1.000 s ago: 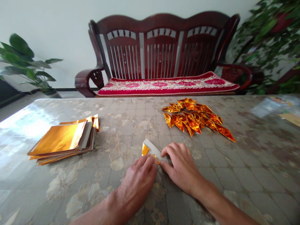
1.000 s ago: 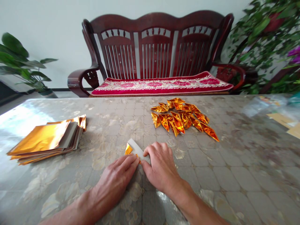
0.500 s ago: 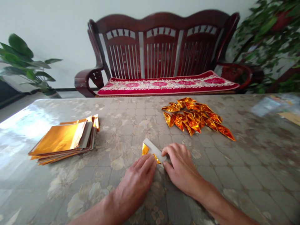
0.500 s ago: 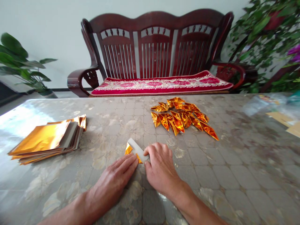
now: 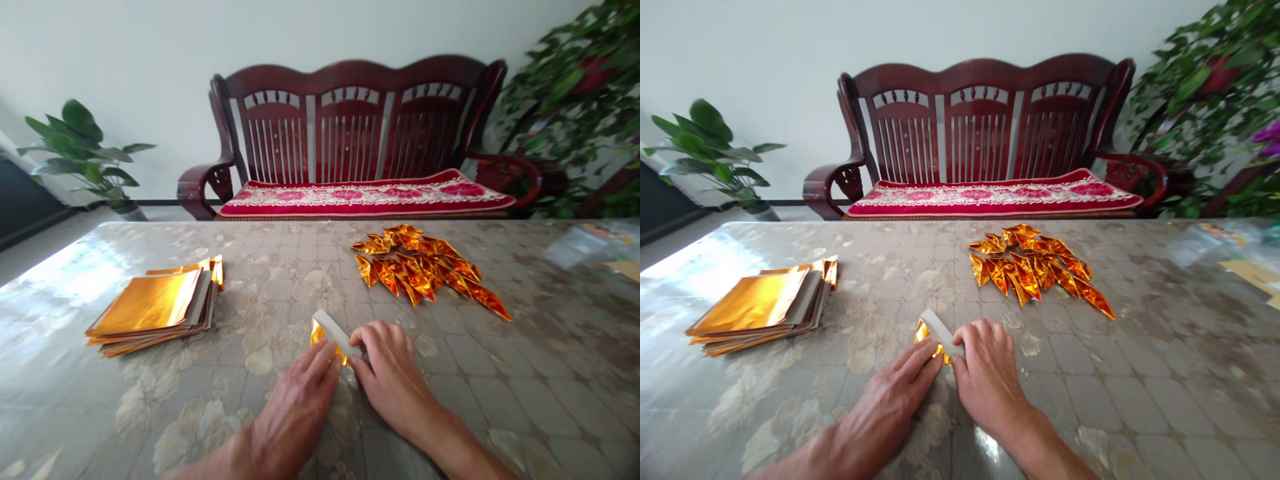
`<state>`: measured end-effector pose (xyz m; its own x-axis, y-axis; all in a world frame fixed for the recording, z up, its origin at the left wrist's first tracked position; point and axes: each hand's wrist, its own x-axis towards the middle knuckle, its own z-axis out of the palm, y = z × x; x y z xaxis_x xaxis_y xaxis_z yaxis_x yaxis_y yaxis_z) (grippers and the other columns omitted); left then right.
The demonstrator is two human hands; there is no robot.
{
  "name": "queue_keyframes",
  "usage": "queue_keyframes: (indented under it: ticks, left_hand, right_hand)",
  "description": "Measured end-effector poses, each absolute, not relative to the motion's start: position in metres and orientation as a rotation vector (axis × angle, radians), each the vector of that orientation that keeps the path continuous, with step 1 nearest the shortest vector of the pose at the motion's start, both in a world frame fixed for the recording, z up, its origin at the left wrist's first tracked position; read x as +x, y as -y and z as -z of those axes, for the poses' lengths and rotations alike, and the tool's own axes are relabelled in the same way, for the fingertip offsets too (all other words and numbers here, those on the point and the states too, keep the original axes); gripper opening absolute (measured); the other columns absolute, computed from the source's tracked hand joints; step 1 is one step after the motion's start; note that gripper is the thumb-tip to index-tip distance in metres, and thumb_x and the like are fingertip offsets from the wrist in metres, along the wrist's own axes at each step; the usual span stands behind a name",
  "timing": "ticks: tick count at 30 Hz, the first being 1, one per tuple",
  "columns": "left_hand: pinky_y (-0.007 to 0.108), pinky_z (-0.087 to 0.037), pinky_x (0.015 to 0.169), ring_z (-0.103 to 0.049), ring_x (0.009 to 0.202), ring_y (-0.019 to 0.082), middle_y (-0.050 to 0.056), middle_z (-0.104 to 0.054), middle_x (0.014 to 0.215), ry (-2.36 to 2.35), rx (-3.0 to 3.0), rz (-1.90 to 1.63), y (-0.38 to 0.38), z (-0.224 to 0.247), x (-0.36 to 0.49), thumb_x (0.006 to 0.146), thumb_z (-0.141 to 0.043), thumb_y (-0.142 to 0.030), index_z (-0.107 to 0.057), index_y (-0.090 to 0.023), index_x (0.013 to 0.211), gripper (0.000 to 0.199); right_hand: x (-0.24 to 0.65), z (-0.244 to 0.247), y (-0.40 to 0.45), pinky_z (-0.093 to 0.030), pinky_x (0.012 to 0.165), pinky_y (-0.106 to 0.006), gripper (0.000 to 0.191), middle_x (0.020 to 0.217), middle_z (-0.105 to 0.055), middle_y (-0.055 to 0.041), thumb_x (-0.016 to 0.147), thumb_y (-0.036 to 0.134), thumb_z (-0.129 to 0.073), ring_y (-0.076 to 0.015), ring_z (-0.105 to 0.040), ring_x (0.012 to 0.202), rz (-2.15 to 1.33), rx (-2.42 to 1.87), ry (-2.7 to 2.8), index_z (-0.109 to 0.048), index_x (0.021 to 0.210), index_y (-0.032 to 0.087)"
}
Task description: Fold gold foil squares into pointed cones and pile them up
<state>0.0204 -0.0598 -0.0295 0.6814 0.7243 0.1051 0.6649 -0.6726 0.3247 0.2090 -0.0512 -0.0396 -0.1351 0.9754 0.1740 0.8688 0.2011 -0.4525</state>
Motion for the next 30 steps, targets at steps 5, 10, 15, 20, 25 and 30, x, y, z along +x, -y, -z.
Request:
queue_keyframes:
  ticks: [5,10,15,20,25,30]
  left_hand:
    - [0.042,-0.046,0.11,-0.038,0.139,0.026,0.009,-0.043,0.15,-1.218,2.626,-0.408,0.062,0.032,0.019,0.089,-0.051,-0.004,-0.058,-0.024,0.127,0.043]
    - [0.048,-0.049,0.104,-0.046,0.13,0.029,0.011,-0.047,0.146,-1.326,2.658,-0.322,0.066,0.03,0.016,0.089,-0.056,-0.008,-0.059,-0.025,0.129,0.044]
    - [0.055,-0.044,0.108,-0.033,0.142,0.035,0.012,-0.033,0.157,-1.361,2.682,-0.372,0.066,0.034,0.013,0.085,-0.058,-0.006,-0.058,-0.027,0.129,0.049]
    - [0.052,-0.043,0.111,-0.041,0.14,0.029,0.013,-0.041,0.154,-1.296,2.699,-0.302,0.066,0.043,0.009,0.089,-0.052,-0.005,-0.048,-0.025,0.141,0.055]
    - [0.049,-0.043,0.113,-0.042,0.14,0.027,0.012,-0.048,0.149,-1.205,2.705,-0.362,0.063,0.041,0.009,0.091,-0.052,-0.005,-0.046,-0.024,0.142,0.055]
    - [0.042,-0.046,0.112,-0.052,0.133,0.02,0.006,-0.061,0.137,-1.049,2.636,-0.578,0.051,0.031,0.012,0.093,-0.053,-0.007,-0.057,-0.025,0.13,0.042]
  right_hand:
    - [0.21,0.04,0.051,-0.037,0.085,-0.04,0.022,0.102,-0.061,-0.003,0.08,0.013,-0.067,-0.0265,-0.049,0.101,-0.35,-1.695,2.033,-0.057,0.095,0.026]
    - [0.211,0.042,0.051,-0.037,0.085,-0.04,0.019,0.1,-0.06,-0.0028,0.082,0.016,-0.066,-0.0264,-0.049,0.1,-0.343,-1.664,2.026,-0.056,0.095,0.026]
    - [0.213,0.043,0.052,-0.037,0.087,-0.041,0.019,0.101,-0.061,-0.0029,0.082,0.011,-0.062,-0.0255,-0.048,0.1,-0.366,-1.64,2.012,-0.056,0.094,0.025]
    - [0.215,0.047,0.052,-0.037,0.09,-0.042,0.024,0.107,-0.062,-0.0049,0.087,0.01,-0.053,-0.0254,-0.049,0.102,-0.35,-1.587,1.981,-0.056,0.106,0.025]
    - [0.213,0.046,0.052,-0.039,0.092,-0.044,0.035,0.11,-0.064,-0.0063,0.087,0.01,-0.05,-0.0265,-0.051,0.104,-0.322,-1.585,1.985,-0.057,0.118,0.024]
    - [0.211,0.04,0.052,-0.043,0.09,-0.04,0.037,0.101,-0.067,-0.0047,0.09,0.01,-0.049,-0.0236,-0.056,0.098,-0.391,-1.541,2.004,-0.058,0.123,0.023]
